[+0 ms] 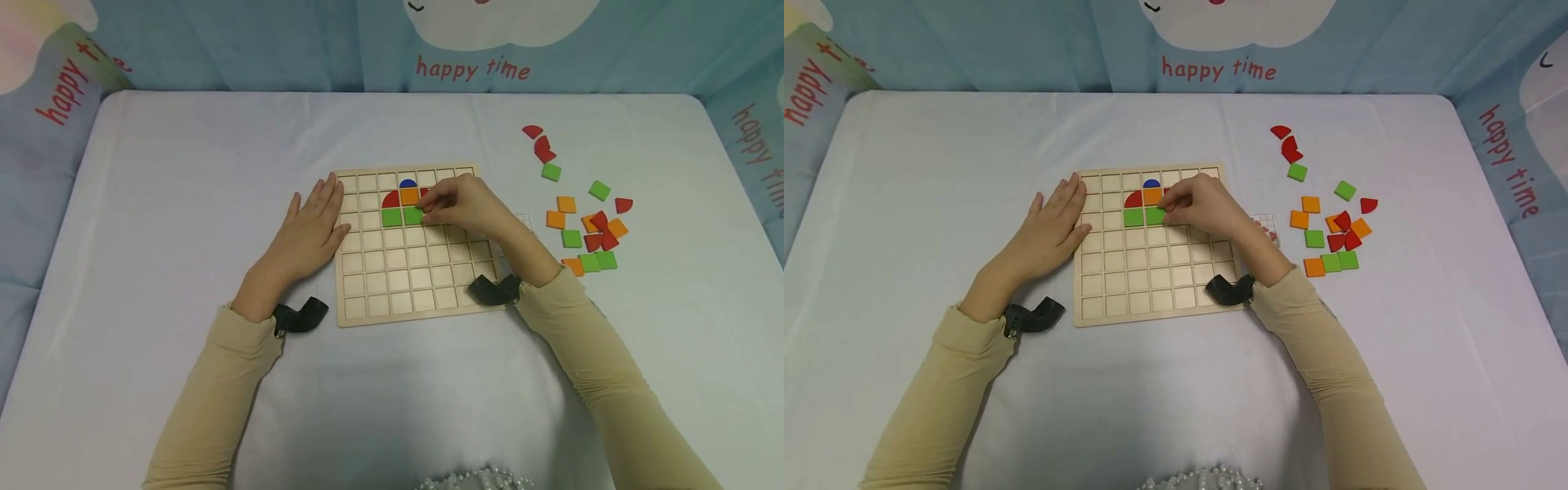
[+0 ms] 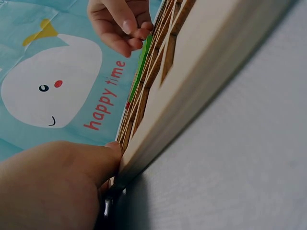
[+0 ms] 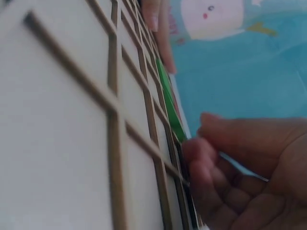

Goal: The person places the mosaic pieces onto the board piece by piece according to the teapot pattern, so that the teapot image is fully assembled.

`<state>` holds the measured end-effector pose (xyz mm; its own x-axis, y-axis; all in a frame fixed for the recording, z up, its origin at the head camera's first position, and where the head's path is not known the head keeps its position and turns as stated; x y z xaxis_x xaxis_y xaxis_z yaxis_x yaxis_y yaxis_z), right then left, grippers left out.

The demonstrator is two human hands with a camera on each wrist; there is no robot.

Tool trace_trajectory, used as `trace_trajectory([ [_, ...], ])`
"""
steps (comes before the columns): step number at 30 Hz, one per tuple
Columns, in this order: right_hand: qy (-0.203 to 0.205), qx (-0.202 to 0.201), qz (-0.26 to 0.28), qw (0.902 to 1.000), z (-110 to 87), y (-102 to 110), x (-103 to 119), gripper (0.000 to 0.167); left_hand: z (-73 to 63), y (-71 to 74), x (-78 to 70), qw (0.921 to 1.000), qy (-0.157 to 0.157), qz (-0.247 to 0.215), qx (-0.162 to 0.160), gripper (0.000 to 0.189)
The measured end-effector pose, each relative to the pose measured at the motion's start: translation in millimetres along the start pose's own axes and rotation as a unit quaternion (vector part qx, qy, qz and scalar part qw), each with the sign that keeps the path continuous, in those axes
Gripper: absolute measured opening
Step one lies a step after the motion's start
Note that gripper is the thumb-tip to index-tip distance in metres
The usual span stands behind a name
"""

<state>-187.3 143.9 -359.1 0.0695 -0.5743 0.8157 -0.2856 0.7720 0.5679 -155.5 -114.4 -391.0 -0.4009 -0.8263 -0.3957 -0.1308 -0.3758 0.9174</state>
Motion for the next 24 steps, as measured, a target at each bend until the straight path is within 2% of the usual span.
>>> trace_trajectory([
  [5, -0.016, -0.039, 0.041, 0.9983, -7.7, 13.8, -8.0, 0.017, -0.2, -2.1, -0.7, 1.0, -0.004, 0.002, 0.003, 0.065],
  [10, -0.035, -0.098, 0.044, 0.9936, -19.3, 36.5, -21.6, 0.021, -0.7, -3.3, -0.4, 1.0, -0.004, 0.006, 0.004, 0.065],
  [13, -0.056, -0.11, 0.055, 0.9909, -24.4, 45.4, -27.8, 0.023, -1.1, -2.4, 0.2, 1.0, -0.004, 0.008, 0.003, 0.065],
  [16, -0.056, -0.095, 0.07, 0.9914, -25.2, 46.1, -28.3, 0.023, -1.5, -1.4, 0.5, 1.0, -0.004, 0.007, 0.001, 0.065],
  [19, -0.043, -0.062, 0.083, 0.9937, -21.9, 39.4, -22.1, 0.021, -1.7, -0.7, 0.4, 1.0, -0.003, 0.005, 0.0, 0.065],
  [24, -0.032, -0.001, 0.063, 0.9975, -13.0, 20.1, -6.8, 0.02, -2.3, -0.7, 0.9, 1.0, -0.004, 0.008, -0.004, 0.066],
])
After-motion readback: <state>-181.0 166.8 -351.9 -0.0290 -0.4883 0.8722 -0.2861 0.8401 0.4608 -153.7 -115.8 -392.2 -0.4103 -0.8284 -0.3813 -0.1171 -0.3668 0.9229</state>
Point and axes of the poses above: each hand's wrist, its own z-axis towards the middle knuckle, its own y-axis out of the back of the hand, x = y × z, the point moved 2 cm from there along z, towards the middle knuckle, and after that the axes turned 11 degrees about -x, right-handed, at the moved point
